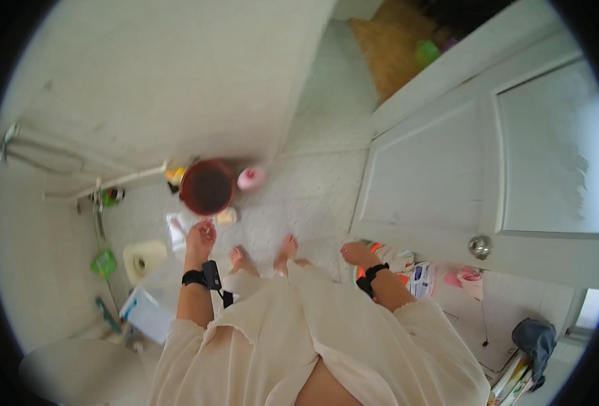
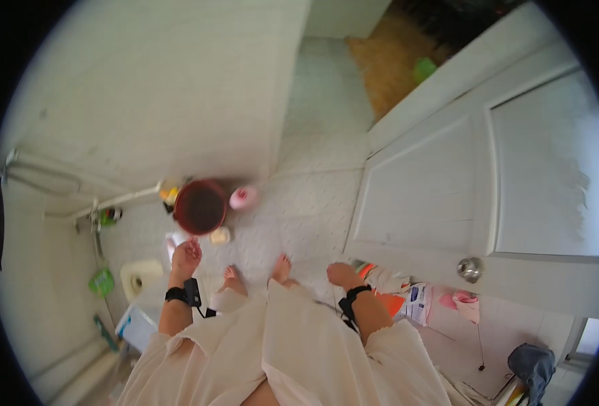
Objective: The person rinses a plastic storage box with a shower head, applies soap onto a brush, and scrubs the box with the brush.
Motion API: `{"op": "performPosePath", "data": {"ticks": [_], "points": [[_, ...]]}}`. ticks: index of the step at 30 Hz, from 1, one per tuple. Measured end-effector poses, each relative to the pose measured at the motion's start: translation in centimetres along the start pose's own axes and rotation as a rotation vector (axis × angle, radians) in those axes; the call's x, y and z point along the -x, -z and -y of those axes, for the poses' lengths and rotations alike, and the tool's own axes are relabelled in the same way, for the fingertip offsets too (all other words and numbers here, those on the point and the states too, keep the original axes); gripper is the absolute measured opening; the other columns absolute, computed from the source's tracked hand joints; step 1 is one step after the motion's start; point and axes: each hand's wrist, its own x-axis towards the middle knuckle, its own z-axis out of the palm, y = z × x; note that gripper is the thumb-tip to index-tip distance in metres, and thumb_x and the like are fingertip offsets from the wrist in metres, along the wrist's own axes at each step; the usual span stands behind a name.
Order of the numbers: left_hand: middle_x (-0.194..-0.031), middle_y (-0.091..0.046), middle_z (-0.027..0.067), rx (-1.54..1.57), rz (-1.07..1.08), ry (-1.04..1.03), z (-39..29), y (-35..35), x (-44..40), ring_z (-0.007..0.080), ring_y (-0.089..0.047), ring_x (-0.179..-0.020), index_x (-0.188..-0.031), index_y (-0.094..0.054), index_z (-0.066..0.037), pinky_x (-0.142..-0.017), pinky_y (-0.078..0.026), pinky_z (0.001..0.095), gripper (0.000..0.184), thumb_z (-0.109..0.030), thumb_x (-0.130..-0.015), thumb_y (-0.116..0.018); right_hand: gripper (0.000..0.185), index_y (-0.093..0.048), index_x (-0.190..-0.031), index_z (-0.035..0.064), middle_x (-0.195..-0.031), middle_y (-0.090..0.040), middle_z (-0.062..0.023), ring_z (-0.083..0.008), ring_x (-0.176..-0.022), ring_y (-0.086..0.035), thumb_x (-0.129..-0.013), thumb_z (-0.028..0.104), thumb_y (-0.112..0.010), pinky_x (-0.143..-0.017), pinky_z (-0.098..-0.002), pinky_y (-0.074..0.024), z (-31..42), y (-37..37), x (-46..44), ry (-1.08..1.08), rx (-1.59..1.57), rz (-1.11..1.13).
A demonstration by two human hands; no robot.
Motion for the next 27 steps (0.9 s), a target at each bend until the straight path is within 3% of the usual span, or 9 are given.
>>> {"op": "performPosePath", "data": {"ticks": [4, 5, 7, 9, 16, 20, 26, 27], "points": [[-0.094, -0.070, 0.0044, -0.219, 0.139, 0.049, 5.0, -17.4, -3.6, 0.0172, -0.066, -0.081, -0.110, -0.067, -0.008, -0.075, -0.056, 0.0314, 0.015, -0.015, -0.096, -0.064, 0.027, -0.075, -0.094, 0.0042, -0.100, -0.074, -0.0208, -0.0424, -0.095, -0.070, -0.088, 0.019, -0.054, -0.085, -0.0528, -0.0558, -4.4, 3.8, -1.6, 0.063, 0.007, -0.065], [-0.097, -0.070, 0.0053, -0.274, 0.176, 0.073, 5.9, -21.0, -4.2, 0.0182, -0.066, -0.084, -0.111, -0.067, -0.008, -0.077, -0.056, 0.0320, 0.017, -0.016, -0.097, -0.064, 0.027, -0.076, -0.096, 0.0062, -0.101, -0.074, -0.0192, -0.0412, -0.097, -0.070, -0.089, 0.021, -0.054, -0.087, -0.0521, -0.0557, -3.7, 6.1, -1.5, -0.055, -0.065, -0.088], [-0.105, -0.069, 0.0073, -0.409, 0.252, 0.070, 7.5, -27.2, -4.2, 0.0204, -0.064, -0.090, -0.116, -0.066, -0.008, -0.080, -0.055, 0.0337, 0.022, -0.019, -0.098, -0.061, 0.027, -0.076, -0.100, 0.0081, -0.103, -0.074, -0.0180, -0.0398, -0.099, -0.069, -0.090, 0.022, -0.055, -0.089, -0.0509, -0.0552, -3.7, 8.8, -3.0, -0.073, -0.123, -0.096], [-0.104, -0.069, 0.0072, -0.462, 0.289, 0.087, 9.4, -32.2, -6.0, 0.0200, -0.064, -0.089, -0.116, -0.066, -0.007, -0.080, -0.055, 0.0336, 0.022, -0.019, -0.098, -0.061, 0.028, -0.074, -0.111, 0.0132, -0.113, -0.074, -0.0144, -0.0362, -0.109, -0.068, -0.093, 0.027, -0.058, -0.096, -0.0470, -0.0533, -4.4, 11.1, -4.9, -0.165, -0.306, -0.028], [-0.102, -0.070, 0.0081, -0.585, 0.370, 0.182, 14.1, -48.4, -13.8, 0.0198, -0.065, -0.089, -0.116, -0.066, -0.007, -0.078, -0.055, 0.0338, 0.023, -0.018, -0.097, -0.061, 0.029, -0.074, -0.114, 0.0149, -0.117, -0.073, -0.0133, -0.0344, -0.112, -0.067, -0.093, 0.028, -0.059, -0.097, -0.0448, -0.0529, -10.0, 17.2, -11.0, -0.137, -0.405, -0.086], [-0.101, -0.071, 0.0087, -0.635, 0.427, 0.174, 14.3, -57.0, -17.6, 0.0197, -0.066, -0.086, -0.113, -0.067, -0.007, -0.076, -0.055, 0.0324, 0.021, -0.018, -0.096, -0.059, 0.030, -0.075, -0.113, 0.0148, -0.114, -0.074, -0.0140, -0.0348, -0.109, -0.068, -0.094, 0.030, -0.057, -0.095, -0.0448, -0.0541, -14.8, 22.9, -13.1, -0.119, -0.340, -0.115], [-0.102, -0.071, 0.0097, -0.685, 0.367, 0.190, 17.1, -65.9, -24.4, 0.0197, -0.066, -0.086, -0.111, -0.069, -0.007, -0.076, -0.055, 0.0325, 0.021, -0.019, -0.096, -0.060, 0.029, -0.076, -0.110, 0.0146, -0.107, -0.075, -0.0140, -0.0354, -0.104, -0.070, -0.093, 0.028, -0.057, -0.092, -0.0455, -0.0554, -23.9, 28.6, -18.6, -0.256, -0.555, -0.306], [-0.102, -0.071, 0.0097, -0.668, 0.358, 0.197, 14.9, -68.7, -26.1, 0.0197, -0.066, -0.086, -0.111, -0.069, -0.007, -0.076, -0.055, 0.0325, 0.021, -0.019, -0.096, -0.060, 0.027, -0.076, -0.109, 0.0127, -0.100, -0.076, -0.0122, -0.0310, -0.095, -0.072, -0.093, 0.026, -0.059, -0.086, -0.0415, -0.0570, -24.5, 31.3, -21.0, -0.229, -0.563, -0.351]]}}
